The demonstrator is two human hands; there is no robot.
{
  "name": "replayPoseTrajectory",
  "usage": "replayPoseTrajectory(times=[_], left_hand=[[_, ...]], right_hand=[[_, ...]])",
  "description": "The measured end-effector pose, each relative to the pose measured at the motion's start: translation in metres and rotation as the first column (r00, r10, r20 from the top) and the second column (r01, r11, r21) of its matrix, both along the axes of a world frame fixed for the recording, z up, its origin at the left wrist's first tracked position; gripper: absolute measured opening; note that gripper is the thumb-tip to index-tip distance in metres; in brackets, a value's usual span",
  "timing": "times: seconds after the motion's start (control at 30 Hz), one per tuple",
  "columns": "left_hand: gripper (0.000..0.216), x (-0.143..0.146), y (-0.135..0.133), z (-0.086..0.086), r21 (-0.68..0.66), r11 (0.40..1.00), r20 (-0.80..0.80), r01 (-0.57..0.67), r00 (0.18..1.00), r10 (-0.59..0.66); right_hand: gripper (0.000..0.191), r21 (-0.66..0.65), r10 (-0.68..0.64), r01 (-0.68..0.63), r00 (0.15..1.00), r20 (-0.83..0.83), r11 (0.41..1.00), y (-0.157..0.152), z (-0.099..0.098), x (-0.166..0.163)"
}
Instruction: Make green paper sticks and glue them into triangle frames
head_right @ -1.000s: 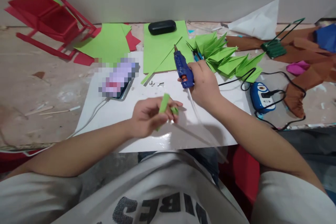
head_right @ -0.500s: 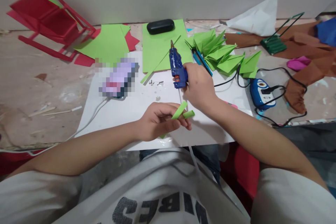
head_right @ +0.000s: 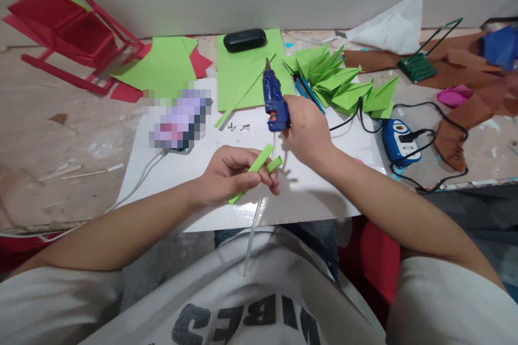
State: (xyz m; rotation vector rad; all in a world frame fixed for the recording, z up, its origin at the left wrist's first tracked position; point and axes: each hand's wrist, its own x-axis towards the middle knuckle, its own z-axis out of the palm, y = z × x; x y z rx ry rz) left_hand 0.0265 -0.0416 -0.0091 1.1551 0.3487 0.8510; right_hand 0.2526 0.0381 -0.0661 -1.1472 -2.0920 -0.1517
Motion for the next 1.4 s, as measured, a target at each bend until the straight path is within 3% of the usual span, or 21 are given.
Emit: replayPoseTrajectory(times=[0.2,0.4,0.63,0.97,1.2,1.3,1.4], left_hand=[[0.017,-0.004,0.007,-0.005,0.119,0.993,-0.106,0.013,0.994,0.000],[0.018,-0.001,0.004,-0.007,0.051,0.998,-0.067,-0.032,0.997,0.036],[0.026,0.006,-0.005,-0.005,-0.080,0.992,-0.042,-0.096,0.995,0.093],[0.033,0.001,-0.004,-0.001,-0.049,0.988,-0.045,-0.144,0.989,0.142],[0.026,0.004,0.002,-0.009,0.038,0.992,-0.043,-0.117,0.992,0.119],[0.030,0.003,0.008,-0.010,0.074,0.985,-0.074,-0.157,0.984,0.163],[0.037,0.000,0.017,-0.011,0.113,0.952,-0.125,-0.283,0.947,0.296]], right_hand=[[0.032,-0.033,-0.036,0.036,0.999,0.001,0.999,0.004,-0.008,0.003],[0.033,0.022,-0.078,0.077,0.997,0.026,0.997,0.004,-0.007,0.001],[0.043,-0.075,-0.086,0.084,0.996,-0.021,0.994,-0.001,-0.003,-0.002],[0.040,-0.048,-0.073,0.072,0.997,-0.031,0.996,0.000,-0.006,-0.001],[0.033,-0.142,-0.040,0.034,0.998,-0.043,0.989,-0.003,-0.002,-0.005],[0.030,-0.221,-0.075,0.063,0.996,-0.045,0.973,-0.004,0.002,-0.004],[0.029,-0.260,-0.091,0.078,0.995,-0.039,0.962,-0.001,0.004,0.001]])
